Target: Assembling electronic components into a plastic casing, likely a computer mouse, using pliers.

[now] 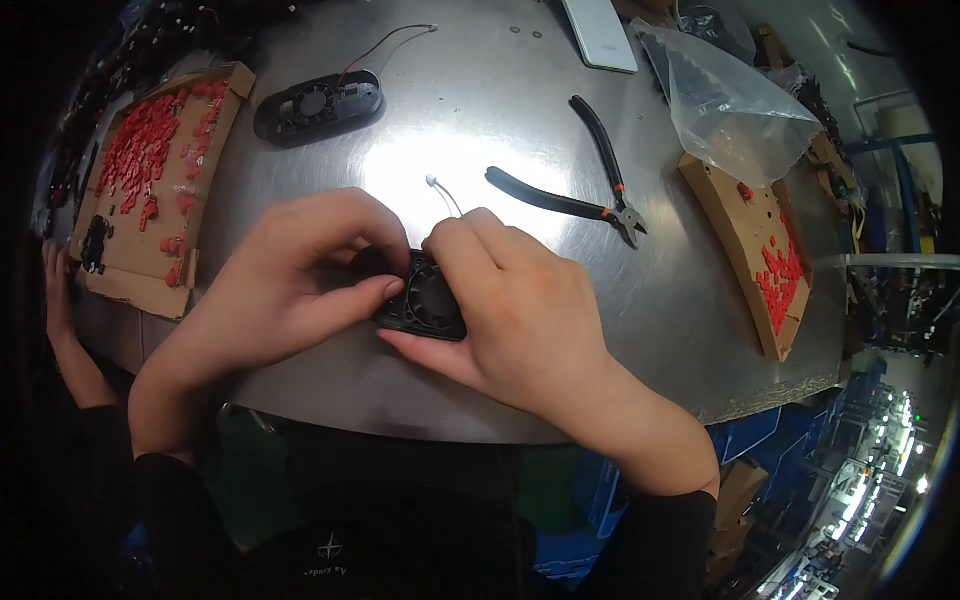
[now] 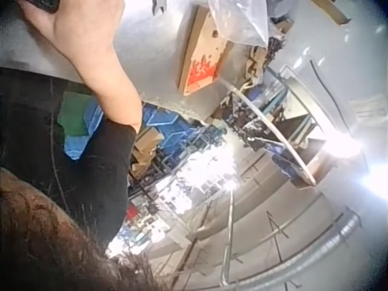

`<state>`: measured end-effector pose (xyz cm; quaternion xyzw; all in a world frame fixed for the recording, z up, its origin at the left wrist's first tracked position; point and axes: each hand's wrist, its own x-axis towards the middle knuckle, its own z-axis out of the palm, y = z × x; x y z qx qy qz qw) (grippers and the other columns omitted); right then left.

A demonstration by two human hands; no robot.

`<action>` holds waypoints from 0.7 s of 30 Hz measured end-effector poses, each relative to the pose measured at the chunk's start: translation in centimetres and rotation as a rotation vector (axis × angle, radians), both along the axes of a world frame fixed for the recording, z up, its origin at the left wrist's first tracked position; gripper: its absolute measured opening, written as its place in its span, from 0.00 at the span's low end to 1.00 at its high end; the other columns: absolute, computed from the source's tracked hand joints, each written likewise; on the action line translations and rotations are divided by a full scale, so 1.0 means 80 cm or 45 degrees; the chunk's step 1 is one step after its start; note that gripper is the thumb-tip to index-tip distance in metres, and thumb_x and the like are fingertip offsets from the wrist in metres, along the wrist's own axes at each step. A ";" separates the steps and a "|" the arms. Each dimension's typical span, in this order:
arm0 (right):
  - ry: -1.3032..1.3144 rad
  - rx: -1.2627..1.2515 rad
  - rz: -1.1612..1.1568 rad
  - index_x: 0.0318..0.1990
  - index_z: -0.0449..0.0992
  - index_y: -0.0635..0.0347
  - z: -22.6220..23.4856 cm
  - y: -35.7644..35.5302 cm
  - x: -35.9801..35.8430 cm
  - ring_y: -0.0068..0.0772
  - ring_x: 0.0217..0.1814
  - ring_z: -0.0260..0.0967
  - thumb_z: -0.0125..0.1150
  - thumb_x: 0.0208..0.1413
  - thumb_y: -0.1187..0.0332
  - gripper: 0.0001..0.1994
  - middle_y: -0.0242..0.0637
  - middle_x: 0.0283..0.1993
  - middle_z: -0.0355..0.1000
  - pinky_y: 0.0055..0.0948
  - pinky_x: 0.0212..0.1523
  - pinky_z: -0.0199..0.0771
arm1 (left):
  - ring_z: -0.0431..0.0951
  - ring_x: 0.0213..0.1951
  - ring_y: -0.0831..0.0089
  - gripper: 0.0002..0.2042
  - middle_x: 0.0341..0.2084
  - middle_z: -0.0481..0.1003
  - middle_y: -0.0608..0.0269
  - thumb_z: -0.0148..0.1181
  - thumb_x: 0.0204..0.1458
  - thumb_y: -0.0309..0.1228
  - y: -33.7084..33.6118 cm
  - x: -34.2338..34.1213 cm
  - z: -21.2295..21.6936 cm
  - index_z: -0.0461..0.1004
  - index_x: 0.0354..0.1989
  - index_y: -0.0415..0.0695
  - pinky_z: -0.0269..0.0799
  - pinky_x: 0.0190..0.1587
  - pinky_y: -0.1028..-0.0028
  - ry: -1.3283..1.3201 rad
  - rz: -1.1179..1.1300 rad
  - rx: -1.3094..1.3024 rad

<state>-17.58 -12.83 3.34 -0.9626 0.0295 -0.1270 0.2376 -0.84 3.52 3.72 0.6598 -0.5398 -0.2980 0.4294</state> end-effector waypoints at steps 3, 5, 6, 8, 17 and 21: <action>-0.021 0.004 0.004 0.44 0.76 0.60 -0.001 0.001 0.000 0.45 0.38 0.77 0.85 0.39 0.58 0.28 0.39 0.38 0.74 0.37 0.36 0.78 | 0.82 0.40 0.70 0.08 0.36 0.78 0.58 0.66 0.54 0.18 0.000 0.001 -0.003 0.76 0.41 0.36 0.80 0.44 0.72 -0.086 -0.011 -0.071; -0.009 0.010 0.000 0.44 0.76 0.60 0.000 0.000 0.000 0.46 0.37 0.77 0.85 0.40 0.58 0.28 0.39 0.38 0.74 0.37 0.36 0.78 | 0.83 0.39 0.69 0.08 0.35 0.79 0.58 0.67 0.53 0.19 0.000 -0.002 0.000 0.76 0.41 0.36 0.80 0.44 0.72 -0.041 0.016 -0.059; 0.004 0.014 -0.004 0.44 0.76 0.60 0.000 0.000 0.000 0.46 0.37 0.77 0.85 0.40 0.57 0.28 0.39 0.38 0.74 0.37 0.37 0.78 | 0.83 0.37 0.69 0.09 0.34 0.79 0.58 0.67 0.53 0.19 0.000 -0.003 0.001 0.76 0.41 0.36 0.80 0.43 0.72 0.006 0.043 -0.049; 0.017 0.017 0.000 0.44 0.76 0.60 0.000 0.002 -0.001 0.46 0.37 0.78 0.85 0.40 0.57 0.27 0.39 0.38 0.74 0.37 0.37 0.78 | 0.83 0.36 0.69 0.09 0.33 0.79 0.57 0.67 0.53 0.19 0.001 -0.002 0.000 0.76 0.41 0.36 0.80 0.42 0.72 -0.070 0.044 -0.074; 0.072 0.047 0.013 0.43 0.76 0.60 -0.002 0.004 -0.002 0.46 0.37 0.77 0.84 0.41 0.55 0.27 0.39 0.38 0.73 0.38 0.36 0.77 | 0.83 0.33 0.64 0.10 0.31 0.79 0.55 0.70 0.50 0.21 -0.002 0.006 -0.006 0.77 0.40 0.37 0.78 0.37 0.69 -0.245 -0.058 -0.112; 0.102 0.019 0.023 0.43 0.76 0.60 0.001 0.007 -0.003 0.46 0.37 0.77 0.83 0.42 0.53 0.27 0.39 0.38 0.72 0.38 0.35 0.76 | 0.82 0.33 0.57 0.12 0.31 0.78 0.55 0.71 0.47 0.22 0.000 0.012 -0.006 0.78 0.41 0.39 0.77 0.37 0.67 -0.351 -0.141 -0.182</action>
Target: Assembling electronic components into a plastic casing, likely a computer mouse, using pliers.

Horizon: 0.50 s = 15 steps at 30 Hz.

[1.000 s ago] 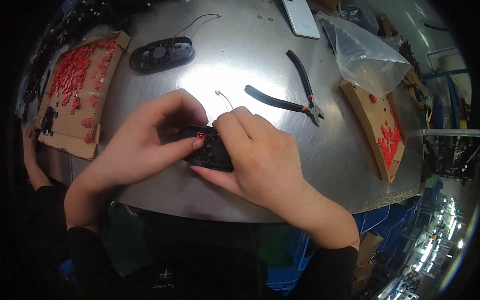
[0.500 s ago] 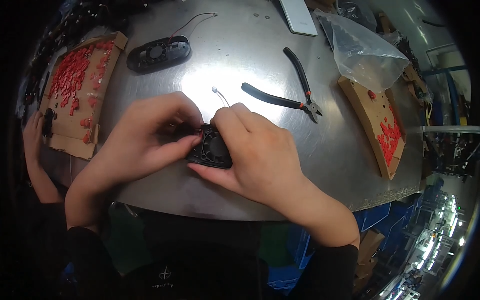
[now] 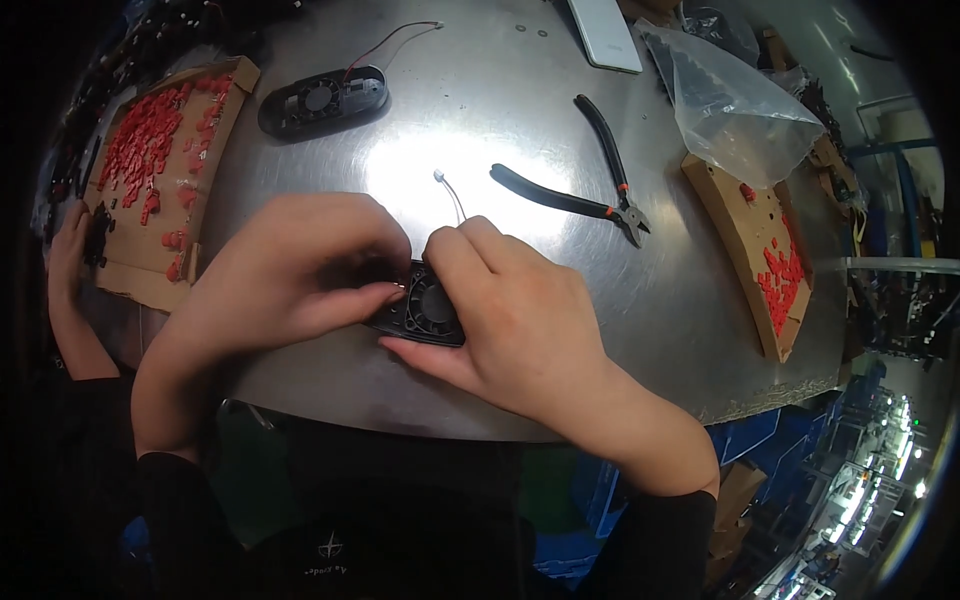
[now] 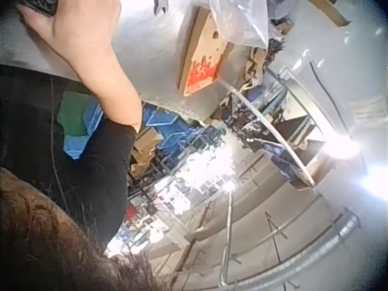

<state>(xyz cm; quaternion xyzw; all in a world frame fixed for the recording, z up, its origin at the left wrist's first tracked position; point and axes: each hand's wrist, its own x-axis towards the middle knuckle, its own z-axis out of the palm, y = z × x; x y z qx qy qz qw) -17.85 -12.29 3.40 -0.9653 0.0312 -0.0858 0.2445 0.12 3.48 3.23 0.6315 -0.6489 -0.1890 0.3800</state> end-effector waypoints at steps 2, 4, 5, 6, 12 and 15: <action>0.031 -0.013 -0.004 0.43 0.75 0.60 0.004 0.002 -0.001 0.46 0.37 0.77 0.83 0.43 0.53 0.27 0.39 0.38 0.72 0.39 0.35 0.76 | 0.81 0.34 0.57 0.13 0.32 0.78 0.55 0.71 0.46 0.22 0.002 0.004 0.001 0.78 0.41 0.39 0.77 0.37 0.66 -0.014 -0.035 -0.003; 0.060 -0.026 -0.008 0.44 0.75 0.60 0.004 0.003 -0.001 0.46 0.37 0.76 0.82 0.43 0.53 0.28 0.40 0.38 0.72 0.39 0.35 0.76 | 0.81 0.35 0.56 0.13 0.33 0.78 0.55 0.71 0.45 0.22 0.006 0.010 0.004 0.79 0.41 0.40 0.76 0.38 0.66 -0.030 -0.072 -0.006; 0.034 -0.024 -0.008 0.44 0.75 0.60 0.002 0.003 -0.001 0.47 0.37 0.77 0.82 0.44 0.53 0.28 0.40 0.39 0.72 0.39 0.35 0.76 | 0.80 0.36 0.55 0.14 0.34 0.78 0.55 0.72 0.45 0.23 0.006 0.013 0.005 0.79 0.42 0.40 0.76 0.39 0.65 -0.091 -0.087 -0.021; 0.008 -0.023 -0.009 0.44 0.74 0.60 0.001 0.003 -0.001 0.47 0.38 0.77 0.82 0.44 0.52 0.28 0.41 0.39 0.72 0.39 0.35 0.76 | 0.80 0.37 0.54 0.15 0.35 0.78 0.55 0.73 0.44 0.24 0.006 0.015 0.007 0.79 0.42 0.40 0.76 0.39 0.64 -0.152 -0.104 -0.036; -0.032 -0.060 0.043 0.45 0.70 0.56 -0.002 0.000 -0.002 0.44 0.34 0.76 0.79 0.46 0.54 0.26 0.39 0.39 0.69 0.39 0.29 0.77 | 0.79 0.38 0.54 0.23 0.35 0.77 0.56 0.78 0.42 0.32 0.004 0.024 0.008 0.78 0.46 0.40 0.75 0.41 0.65 -0.128 -0.192 0.040; -0.011 -0.033 0.059 0.45 0.70 0.56 -0.001 -0.001 -0.001 0.44 0.35 0.76 0.79 0.44 0.55 0.27 0.38 0.39 0.69 0.39 0.29 0.76 | 0.79 0.38 0.54 0.26 0.36 0.78 0.56 0.81 0.40 0.36 0.003 0.028 0.000 0.78 0.47 0.41 0.75 0.42 0.64 0.030 -0.211 0.113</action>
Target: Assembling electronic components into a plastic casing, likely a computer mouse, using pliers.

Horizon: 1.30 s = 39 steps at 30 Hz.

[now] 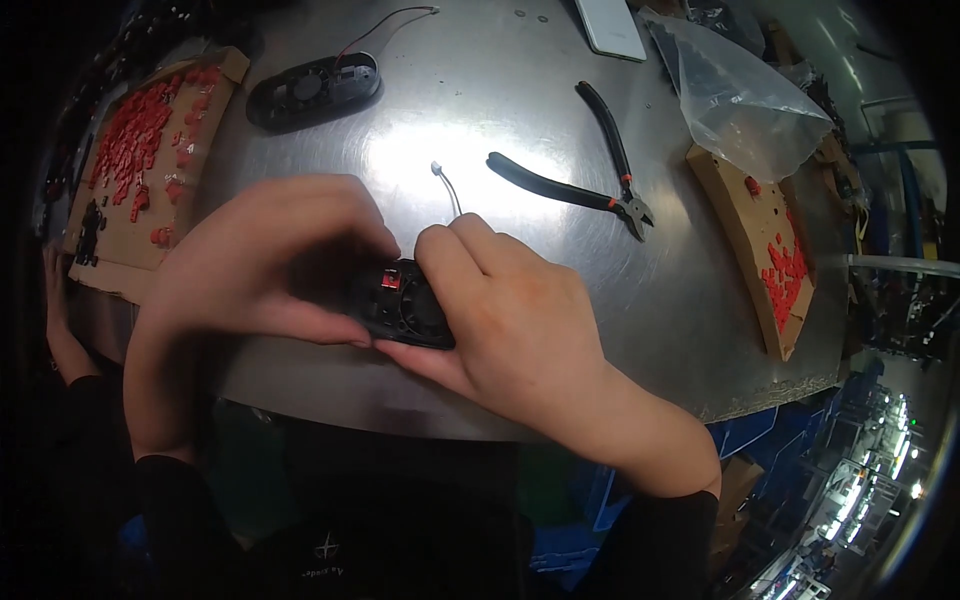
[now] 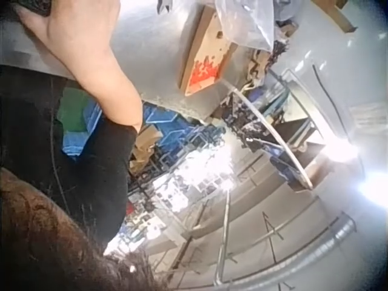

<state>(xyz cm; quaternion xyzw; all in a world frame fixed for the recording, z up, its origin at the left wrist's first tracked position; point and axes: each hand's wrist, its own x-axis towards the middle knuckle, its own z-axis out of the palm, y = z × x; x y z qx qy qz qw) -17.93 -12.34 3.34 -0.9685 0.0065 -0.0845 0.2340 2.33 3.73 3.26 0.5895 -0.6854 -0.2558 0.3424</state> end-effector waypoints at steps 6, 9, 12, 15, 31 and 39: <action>0.187 0.097 -0.054 0.43 0.74 0.62 0.008 -0.002 0.000 0.48 0.39 0.77 0.84 0.40 0.56 0.29 0.41 0.40 0.72 0.40 0.37 0.77 | 0.79 0.40 0.57 0.26 0.39 0.79 0.56 0.82 0.40 0.37 -0.008 0.004 -0.017 0.77 0.46 0.41 0.75 0.44 0.65 0.116 -0.064 0.069; 0.107 0.030 -0.001 0.44 0.71 0.58 0.005 -0.001 0.000 0.46 0.36 0.76 0.80 0.44 0.55 0.26 0.38 0.40 0.69 0.40 0.31 0.77 | 0.79 0.42 0.57 0.26 0.38 0.79 0.57 0.81 0.41 0.37 -0.005 -0.001 -0.024 0.77 0.47 0.41 0.74 0.45 0.64 0.161 -0.040 0.003; 0.113 0.016 0.007 0.45 0.73 0.58 0.009 -0.002 0.001 0.46 0.36 0.76 0.80 0.45 0.55 0.26 0.39 0.40 0.69 0.40 0.32 0.77 | 0.79 0.43 0.56 0.27 0.40 0.79 0.56 0.80 0.42 0.35 -0.005 0.000 -0.018 0.75 0.50 0.42 0.74 0.48 0.64 0.214 -0.056 0.131; 0.096 0.009 -0.008 0.45 0.74 0.58 0.009 0.002 0.003 0.45 0.36 0.75 0.80 0.45 0.56 0.26 0.39 0.40 0.68 0.39 0.32 0.77 | 0.77 0.46 0.56 0.27 0.43 0.78 0.57 0.78 0.42 0.32 -0.004 -0.003 -0.021 0.74 0.52 0.42 0.73 0.51 0.64 0.128 -0.061 0.078; 0.242 0.082 -0.046 0.44 0.73 0.63 0.015 0.001 0.008 0.50 0.44 0.77 0.85 0.36 0.62 0.29 0.43 0.43 0.74 0.40 0.44 0.78 | 0.78 0.40 0.47 0.24 0.36 0.77 0.54 0.75 0.47 0.43 -0.007 -0.011 -0.036 0.72 0.46 0.41 0.73 0.43 0.57 0.066 -0.025 -0.086; 0.197 -0.014 -0.003 0.45 0.74 0.62 0.024 -0.002 0.010 0.53 0.43 0.78 0.85 0.38 0.56 0.31 0.44 0.42 0.75 0.41 0.41 0.79 | 0.81 0.41 0.42 0.25 0.37 0.79 0.49 0.75 0.49 0.43 -0.015 -0.025 -0.050 0.70 0.48 0.43 0.75 0.43 0.52 0.083 -0.029 -0.284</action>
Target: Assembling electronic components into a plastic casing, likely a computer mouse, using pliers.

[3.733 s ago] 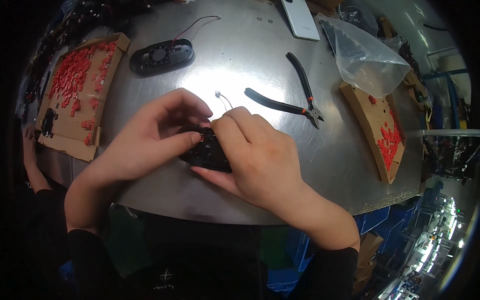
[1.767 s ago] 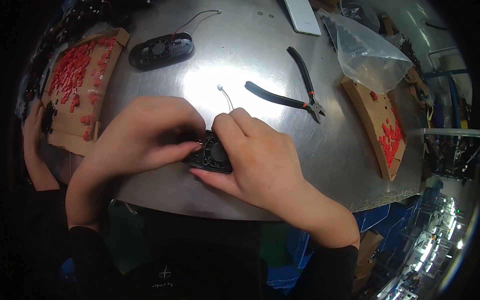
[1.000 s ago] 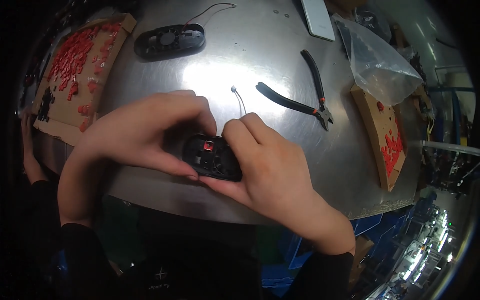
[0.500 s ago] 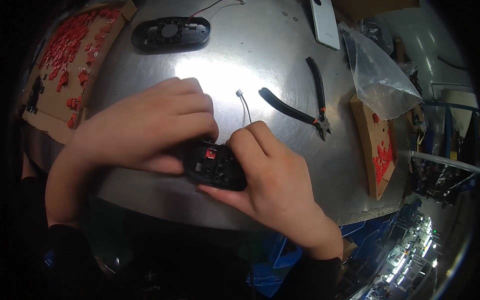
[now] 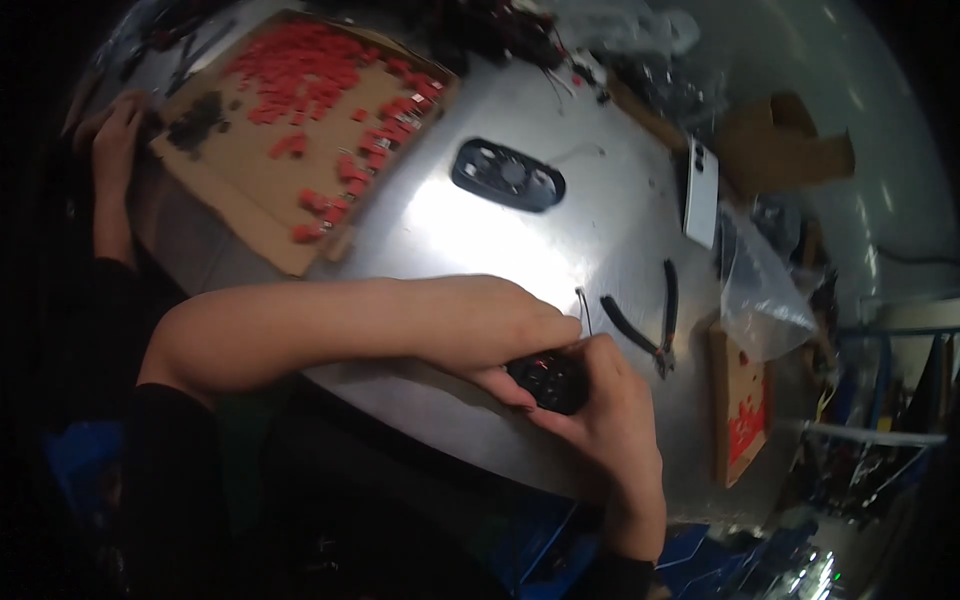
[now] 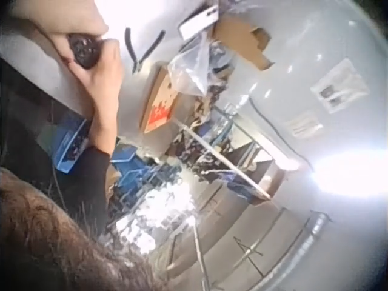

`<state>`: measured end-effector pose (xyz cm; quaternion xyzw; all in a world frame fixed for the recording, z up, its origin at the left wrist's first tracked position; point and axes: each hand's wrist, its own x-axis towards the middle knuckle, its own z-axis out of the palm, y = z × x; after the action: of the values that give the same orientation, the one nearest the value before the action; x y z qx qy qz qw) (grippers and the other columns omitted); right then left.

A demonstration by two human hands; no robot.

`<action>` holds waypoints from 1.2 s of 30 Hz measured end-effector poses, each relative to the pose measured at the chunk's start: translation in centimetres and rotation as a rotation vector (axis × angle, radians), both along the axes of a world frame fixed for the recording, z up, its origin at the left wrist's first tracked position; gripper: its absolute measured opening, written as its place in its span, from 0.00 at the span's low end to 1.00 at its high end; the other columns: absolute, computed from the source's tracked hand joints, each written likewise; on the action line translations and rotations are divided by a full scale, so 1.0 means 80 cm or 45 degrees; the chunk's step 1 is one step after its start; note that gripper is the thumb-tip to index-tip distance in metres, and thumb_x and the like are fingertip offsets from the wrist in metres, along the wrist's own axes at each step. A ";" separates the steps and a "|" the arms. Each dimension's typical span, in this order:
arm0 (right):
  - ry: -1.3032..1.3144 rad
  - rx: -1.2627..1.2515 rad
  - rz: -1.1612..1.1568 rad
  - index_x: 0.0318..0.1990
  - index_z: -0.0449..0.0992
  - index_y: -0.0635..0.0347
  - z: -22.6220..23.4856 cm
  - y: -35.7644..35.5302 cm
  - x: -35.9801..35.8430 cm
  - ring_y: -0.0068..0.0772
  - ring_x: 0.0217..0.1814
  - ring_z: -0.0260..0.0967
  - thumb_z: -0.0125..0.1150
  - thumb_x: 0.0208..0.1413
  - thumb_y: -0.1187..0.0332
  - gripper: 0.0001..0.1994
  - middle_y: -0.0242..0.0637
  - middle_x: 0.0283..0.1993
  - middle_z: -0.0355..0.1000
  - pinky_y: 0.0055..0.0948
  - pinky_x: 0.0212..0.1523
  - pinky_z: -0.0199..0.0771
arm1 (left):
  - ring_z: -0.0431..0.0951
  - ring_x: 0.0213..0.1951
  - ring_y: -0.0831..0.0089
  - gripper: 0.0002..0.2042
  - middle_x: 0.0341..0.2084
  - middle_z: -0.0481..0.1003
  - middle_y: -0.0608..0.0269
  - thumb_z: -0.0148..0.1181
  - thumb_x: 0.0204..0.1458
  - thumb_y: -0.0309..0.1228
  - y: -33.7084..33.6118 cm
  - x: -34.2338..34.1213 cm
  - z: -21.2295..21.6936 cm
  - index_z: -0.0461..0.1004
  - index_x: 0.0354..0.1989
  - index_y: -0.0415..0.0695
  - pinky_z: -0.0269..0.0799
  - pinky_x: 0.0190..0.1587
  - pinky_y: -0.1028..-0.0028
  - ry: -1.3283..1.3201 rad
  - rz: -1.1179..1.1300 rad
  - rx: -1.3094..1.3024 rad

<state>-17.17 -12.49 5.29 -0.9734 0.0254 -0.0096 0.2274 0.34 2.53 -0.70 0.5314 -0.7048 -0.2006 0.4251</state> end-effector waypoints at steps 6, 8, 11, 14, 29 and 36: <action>-0.263 -0.053 -0.098 0.44 0.78 0.65 0.055 -0.006 0.014 0.33 0.37 0.79 0.74 0.51 0.66 0.16 0.39 0.40 0.78 0.28 0.35 0.75 | 0.82 0.41 0.44 0.27 0.34 0.81 0.50 0.77 0.47 0.45 -0.003 0.002 -0.002 0.70 0.46 0.44 0.75 0.42 0.53 -0.022 0.006 0.131; -0.486 -0.083 -0.138 0.46 0.79 0.64 0.064 0.007 0.044 0.23 0.36 0.77 0.65 0.59 0.74 0.09 0.36 0.39 0.79 0.20 0.33 0.70 | 0.82 0.40 0.44 0.27 0.33 0.81 0.51 0.77 0.47 0.46 -0.010 0.001 -0.011 0.70 0.45 0.43 0.75 0.42 0.52 -0.016 -0.002 0.111; -0.346 -0.059 0.185 0.48 0.80 0.63 0.081 0.073 0.133 0.28 0.38 0.78 0.65 0.60 0.74 0.10 0.38 0.40 0.79 0.25 0.35 0.73 | 0.84 0.41 0.50 0.27 0.35 0.81 0.50 0.76 0.47 0.46 -0.005 -0.002 -0.009 0.71 0.47 0.41 0.77 0.44 0.55 -0.052 0.003 0.141; -0.237 -0.084 0.580 0.51 0.81 0.61 0.051 0.130 0.231 0.42 0.44 0.79 0.66 0.60 0.70 0.12 0.41 0.45 0.80 0.39 0.43 0.79 | 0.84 0.45 0.57 0.28 0.41 0.83 0.52 0.76 0.48 0.43 0.015 -0.002 0.016 0.73 0.53 0.40 0.78 0.49 0.60 -0.030 0.052 0.341; -0.381 0.036 0.735 0.41 0.80 0.60 0.044 0.188 0.296 0.43 0.43 0.77 0.70 0.52 0.73 0.09 0.40 0.39 0.77 0.38 0.45 0.78 | 0.78 0.58 0.58 0.28 0.55 0.80 0.50 0.71 0.53 0.44 0.007 -0.003 -0.005 0.77 0.62 0.47 0.71 0.61 0.61 0.061 -0.084 0.270; -0.130 0.082 -0.219 0.44 0.80 0.66 0.046 -0.030 0.112 0.22 0.35 0.76 0.69 0.57 0.73 0.09 0.35 0.35 0.81 0.25 0.40 0.76 | 0.82 0.41 0.46 0.27 0.34 0.80 0.45 0.75 0.48 0.45 0.003 0.012 0.008 0.71 0.47 0.38 0.76 0.45 0.54 -0.097 0.024 0.138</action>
<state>-8.20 -14.93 9.01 -0.9581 0.0977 -0.0778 0.2578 1.31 2.74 -0.10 0.5675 -0.7036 -0.2139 0.3704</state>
